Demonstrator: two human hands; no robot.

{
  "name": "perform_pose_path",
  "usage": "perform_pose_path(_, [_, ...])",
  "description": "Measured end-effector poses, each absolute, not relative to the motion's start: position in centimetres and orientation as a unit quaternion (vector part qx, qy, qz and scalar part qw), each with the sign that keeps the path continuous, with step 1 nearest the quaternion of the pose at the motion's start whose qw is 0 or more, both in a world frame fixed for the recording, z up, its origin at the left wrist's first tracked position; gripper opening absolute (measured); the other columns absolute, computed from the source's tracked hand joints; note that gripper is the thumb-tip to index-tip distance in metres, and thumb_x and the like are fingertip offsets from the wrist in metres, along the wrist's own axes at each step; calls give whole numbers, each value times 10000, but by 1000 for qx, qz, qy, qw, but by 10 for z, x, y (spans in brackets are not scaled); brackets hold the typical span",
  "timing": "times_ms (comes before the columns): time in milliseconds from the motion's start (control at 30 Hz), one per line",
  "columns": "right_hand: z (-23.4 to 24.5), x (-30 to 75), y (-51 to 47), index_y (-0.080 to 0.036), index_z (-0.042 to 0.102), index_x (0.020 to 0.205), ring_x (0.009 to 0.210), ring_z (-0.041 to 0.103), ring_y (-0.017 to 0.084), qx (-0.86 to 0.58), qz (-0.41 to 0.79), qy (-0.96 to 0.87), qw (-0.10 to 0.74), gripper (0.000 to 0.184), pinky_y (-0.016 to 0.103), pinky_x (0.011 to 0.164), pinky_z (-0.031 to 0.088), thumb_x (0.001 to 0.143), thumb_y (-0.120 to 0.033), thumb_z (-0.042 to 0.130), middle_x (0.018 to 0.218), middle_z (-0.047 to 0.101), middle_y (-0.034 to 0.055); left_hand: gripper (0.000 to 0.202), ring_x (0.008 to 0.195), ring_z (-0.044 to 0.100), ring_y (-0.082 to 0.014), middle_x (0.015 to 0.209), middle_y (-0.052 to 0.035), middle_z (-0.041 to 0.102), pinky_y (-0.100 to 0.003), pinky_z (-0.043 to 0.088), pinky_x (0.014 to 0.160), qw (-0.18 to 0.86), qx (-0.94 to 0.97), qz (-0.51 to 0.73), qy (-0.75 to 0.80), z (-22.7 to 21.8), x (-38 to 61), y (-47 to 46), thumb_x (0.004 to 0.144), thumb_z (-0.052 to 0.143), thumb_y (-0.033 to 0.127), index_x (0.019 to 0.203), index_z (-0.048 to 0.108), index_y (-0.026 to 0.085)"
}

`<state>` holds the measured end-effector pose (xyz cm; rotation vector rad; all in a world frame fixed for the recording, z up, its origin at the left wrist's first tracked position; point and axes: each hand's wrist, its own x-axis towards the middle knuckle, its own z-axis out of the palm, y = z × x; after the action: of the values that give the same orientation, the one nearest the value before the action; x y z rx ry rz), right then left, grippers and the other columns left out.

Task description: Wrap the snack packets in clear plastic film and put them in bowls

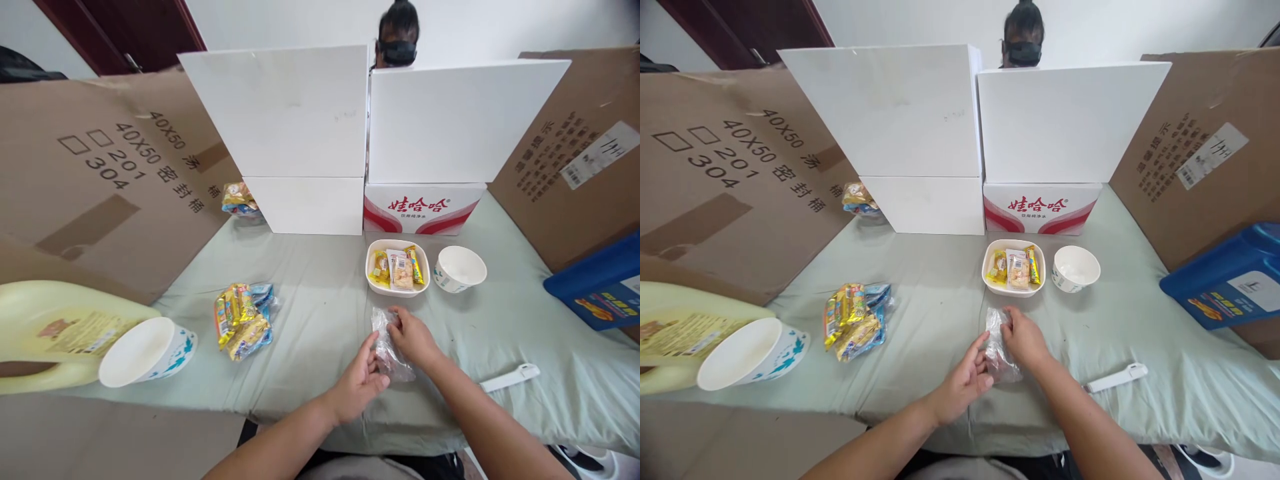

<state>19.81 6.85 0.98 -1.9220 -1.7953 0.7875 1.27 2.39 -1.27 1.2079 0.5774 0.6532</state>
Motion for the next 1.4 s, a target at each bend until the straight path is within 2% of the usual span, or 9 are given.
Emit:
perform_pose_path(100, [9,202,72,-158,539,1214,713,596,168,-679,288,-650,183,384,262,676,400,832,-196,516,792,654,16,536,1109,567,-234,1225,-128,575,-419,446,986,667,633,251,304,-1,10,17,876,602,361,1368,473,193])
perform_pose_path(200, [10,202,73,-153,548,1193,725,592,165,-671,291,-659,176,372,260,683,397,823,-189,532,788,647,10,338,1109,558,-253,1157,-115,632,-429,427,1002,566,731,202,324,14,9,13,845,602,272,1164,651,170])
perform_pose_path(333, [10,201,70,-126,541,1198,766,588,181,-671,281,-662,177,364,275,704,387,839,-175,507,814,642,33,375,1080,555,-241,1135,-98,632,-381,475,931,506,777,161,338,25,8,11,788,628,195,1162,650,178])
perform_pose_path(467, [8,199,68,-127,536,1199,773,585,180,-674,279,-660,182,360,274,707,382,844,-167,499,817,640,33,370,838,593,-165,1130,-82,570,-296,528,715,440,777,189,409,29,5,22,835,581,221,1205,581,206])
perform_pose_path(733, [9,199,68,-132,518,1223,795,606,186,-678,297,-642,200,400,296,736,421,823,-152,512,838,633,44,59,873,543,-218,834,-53,600,-349,482,808,155,923,236,261,7,30,84,841,566,159,796,599,177])
perform_pose_path(933, [14,210,32,-194,236,1429,670,622,102,-647,372,-607,273,605,284,689,513,873,-244,469,1136,590,76,81,978,529,-230,942,-71,619,-362,458,862,127,935,210,257,-9,33,91,879,552,192,901,628,178])
perform_pose_path(1067, [7,220,-9,-219,265,1415,624,604,102,-630,377,-607,305,565,312,666,548,884,-259,455,1149,586,85,205,1088,507,-236,1172,-69,615,-382,436,915,120,940,210,241,-7,31,88,916,542,225,1107,614,208])
perform_pose_path(1233, [6,222,-37,-217,517,1221,1127,560,261,-637,88,-715,274,315,464,940,474,914,-278,485,1205,585,122,276,1115,504,-247,1239,-61,606,-398,431,926,99,947,187,241,-9,32,88,931,535,270,1196,598,224])
perform_pose_path(1400, [4,206,-45,-142,415,1401,1389,305,289,-502,-71,-850,142,567,475,1113,269,895,-368,535,1431,473,122,348,1249,455,-258,1353,-51,555,-419,380,1004,90,951,155,251,-10,31,87,951,500,341,1281,559,246])
